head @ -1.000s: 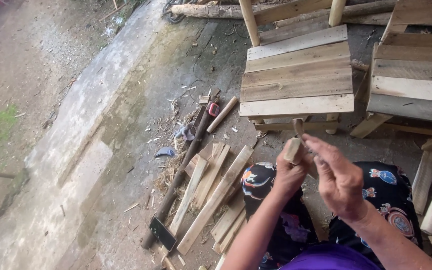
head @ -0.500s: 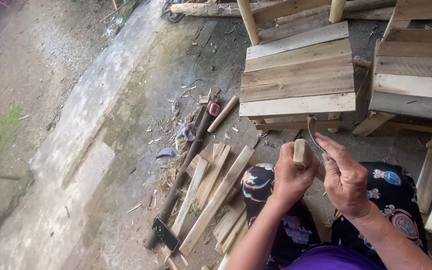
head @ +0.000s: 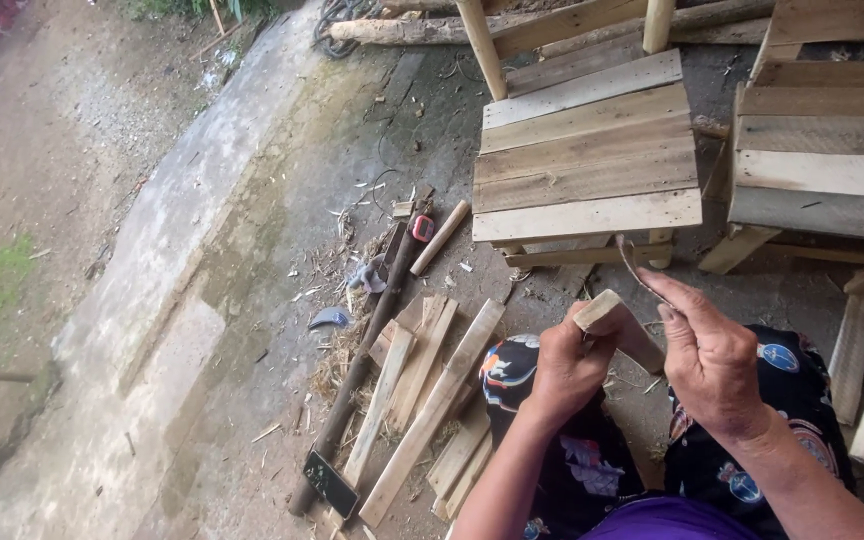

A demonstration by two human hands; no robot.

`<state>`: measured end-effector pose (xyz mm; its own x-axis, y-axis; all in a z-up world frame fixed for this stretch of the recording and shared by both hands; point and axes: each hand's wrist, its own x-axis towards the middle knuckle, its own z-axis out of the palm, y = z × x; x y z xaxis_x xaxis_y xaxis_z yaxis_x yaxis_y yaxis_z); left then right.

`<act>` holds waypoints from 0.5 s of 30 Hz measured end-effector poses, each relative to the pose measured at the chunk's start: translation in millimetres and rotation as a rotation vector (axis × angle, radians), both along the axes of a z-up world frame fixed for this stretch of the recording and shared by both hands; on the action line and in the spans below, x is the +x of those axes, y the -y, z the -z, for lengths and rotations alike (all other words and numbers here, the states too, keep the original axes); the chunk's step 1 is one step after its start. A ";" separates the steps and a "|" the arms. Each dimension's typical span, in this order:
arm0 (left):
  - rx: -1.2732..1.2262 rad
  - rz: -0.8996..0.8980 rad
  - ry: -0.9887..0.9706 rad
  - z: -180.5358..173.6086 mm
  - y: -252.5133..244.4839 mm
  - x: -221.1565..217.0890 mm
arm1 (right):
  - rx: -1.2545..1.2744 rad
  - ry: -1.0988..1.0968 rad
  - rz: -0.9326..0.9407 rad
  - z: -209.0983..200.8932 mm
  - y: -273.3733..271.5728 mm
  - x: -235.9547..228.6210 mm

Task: The person sands a wooden plank by holding it with one hand and rubbing sandpaper over its surfaces and edges with the other, rotating and flipping the plank to access all sides.

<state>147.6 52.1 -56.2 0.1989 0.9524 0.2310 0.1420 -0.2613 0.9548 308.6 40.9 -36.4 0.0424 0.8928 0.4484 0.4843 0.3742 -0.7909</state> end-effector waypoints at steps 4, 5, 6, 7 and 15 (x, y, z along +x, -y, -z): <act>0.062 0.004 -0.053 -20.6 -3.1 10.1 | 0.157 -0.012 -0.074 0.4 -2.6 -10.1; 0.069 0.017 -0.044 -14.0 -6.3 11.1 | 0.177 -0.008 -0.042 10.1 -2.0 -11.7; 0.077 0.030 -0.034 -7.0 -10.0 11.9 | 0.196 -0.004 -0.011 20.4 -1.8 -13.4; 0.075 0.026 -0.034 -7.5 -9.9 10.6 | 0.194 -0.004 -0.015 27.9 -2.7 -12.7; 0.072 0.019 -0.167 -6.1 -5.7 6.0 | -0.078 0.041 0.068 110.7 -3.5 25.3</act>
<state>153.6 57.8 -50.1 0.2577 0.9305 0.2603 0.2917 -0.3317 0.8971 333.9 44.4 -147.1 0.0870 0.9206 0.3806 0.5386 0.2780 -0.7954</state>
